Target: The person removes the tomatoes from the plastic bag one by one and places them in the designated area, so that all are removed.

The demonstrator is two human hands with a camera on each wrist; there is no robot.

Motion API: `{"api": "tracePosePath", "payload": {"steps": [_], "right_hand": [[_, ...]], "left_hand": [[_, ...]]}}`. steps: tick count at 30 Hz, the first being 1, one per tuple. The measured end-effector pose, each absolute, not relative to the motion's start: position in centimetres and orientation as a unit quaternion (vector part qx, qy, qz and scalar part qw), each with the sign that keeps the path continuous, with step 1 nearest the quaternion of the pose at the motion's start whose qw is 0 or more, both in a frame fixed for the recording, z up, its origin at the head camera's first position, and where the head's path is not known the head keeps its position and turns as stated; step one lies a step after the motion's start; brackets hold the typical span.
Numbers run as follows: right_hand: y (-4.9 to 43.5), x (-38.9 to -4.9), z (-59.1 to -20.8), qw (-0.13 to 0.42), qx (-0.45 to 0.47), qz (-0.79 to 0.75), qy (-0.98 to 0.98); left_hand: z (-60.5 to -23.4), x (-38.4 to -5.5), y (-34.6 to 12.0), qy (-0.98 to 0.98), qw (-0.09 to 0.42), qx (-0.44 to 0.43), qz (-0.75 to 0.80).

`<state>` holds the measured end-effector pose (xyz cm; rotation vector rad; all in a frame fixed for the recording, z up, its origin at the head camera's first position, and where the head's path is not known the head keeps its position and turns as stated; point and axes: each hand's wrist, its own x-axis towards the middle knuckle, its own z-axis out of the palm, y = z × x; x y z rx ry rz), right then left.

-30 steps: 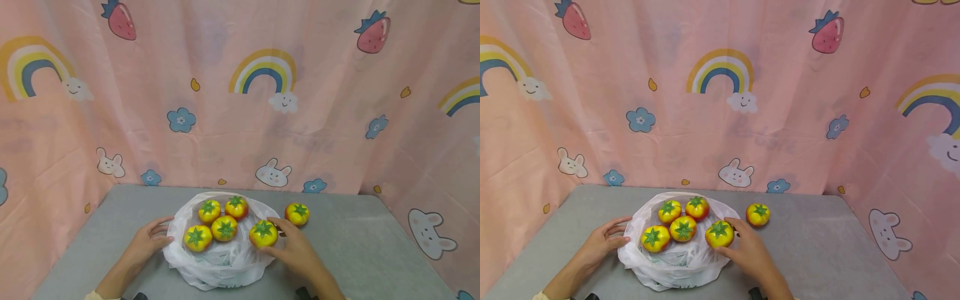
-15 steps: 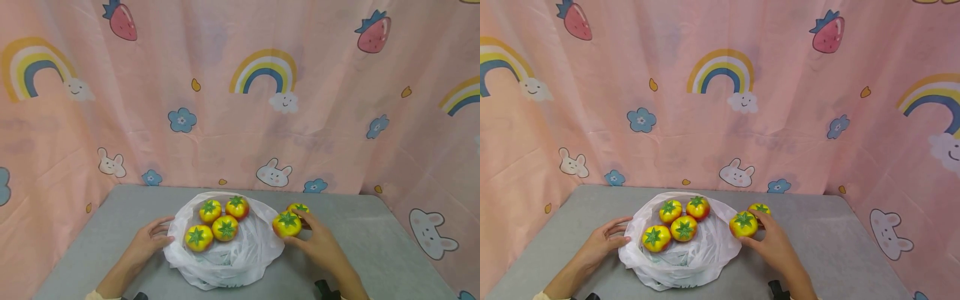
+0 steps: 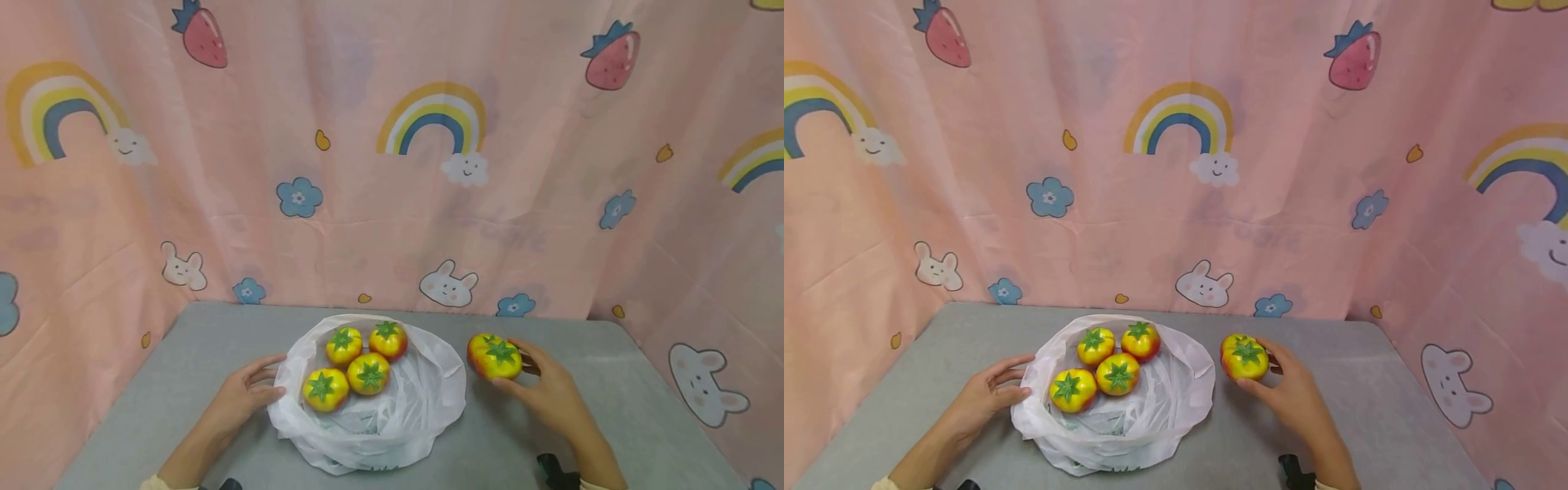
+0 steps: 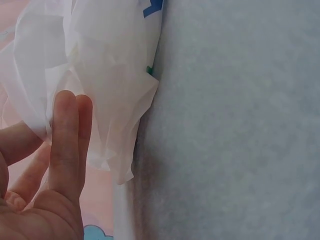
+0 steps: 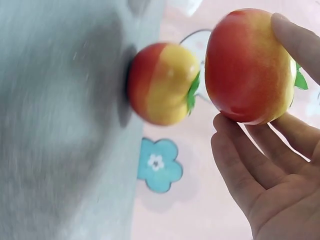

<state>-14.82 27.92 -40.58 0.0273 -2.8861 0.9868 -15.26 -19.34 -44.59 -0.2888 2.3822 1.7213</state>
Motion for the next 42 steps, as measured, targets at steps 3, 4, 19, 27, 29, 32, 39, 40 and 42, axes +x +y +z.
{"api": "tracePosePath", "payload": {"steps": [3,4,19,27,29,32,39,40,42], "right_hand": [[28.9,-15.2,-40.8,0.041,0.002,0.313,-0.949],[29.3,-15.4,-40.8,0.041,0.002,0.311,-0.949],[33.8,-19.0,-42.1,0.029,-0.005,0.329,-0.944],[35.1,-19.9,-43.6,0.007,-0.027,0.339,-0.940],[35.4,-20.0,-44.0,0.001,-0.026,0.340,-0.940],[35.7,-19.9,-44.6,-0.006,-0.026,0.342,-0.939],[35.9,-19.8,-45.2,-0.009,-0.022,0.354,-0.935],[35.9,-19.8,-45.2,-0.010,-0.022,0.355,-0.935],[35.9,-19.8,-45.3,-0.011,-0.022,0.357,-0.934]], "left_hand": [[-44.7,-15.3,-19.3,0.805,0.093,-0.093,0.578],[-44.7,-15.3,-19.3,0.805,0.094,-0.096,0.578],[-45.0,-15.2,-19.5,0.792,0.097,-0.099,0.594],[-45.1,-15.2,-19.5,0.798,0.095,-0.101,0.587],[-45.1,-15.2,-19.5,0.801,0.095,-0.102,0.583],[-45.1,-15.2,-19.5,0.805,0.096,-0.103,0.577],[-44.9,-15.2,-19.4,0.810,0.096,-0.101,0.570],[-44.8,-15.3,-19.4,0.809,0.097,-0.101,0.570],[-44.8,-15.2,-19.4,0.809,0.098,-0.101,0.571]]}}
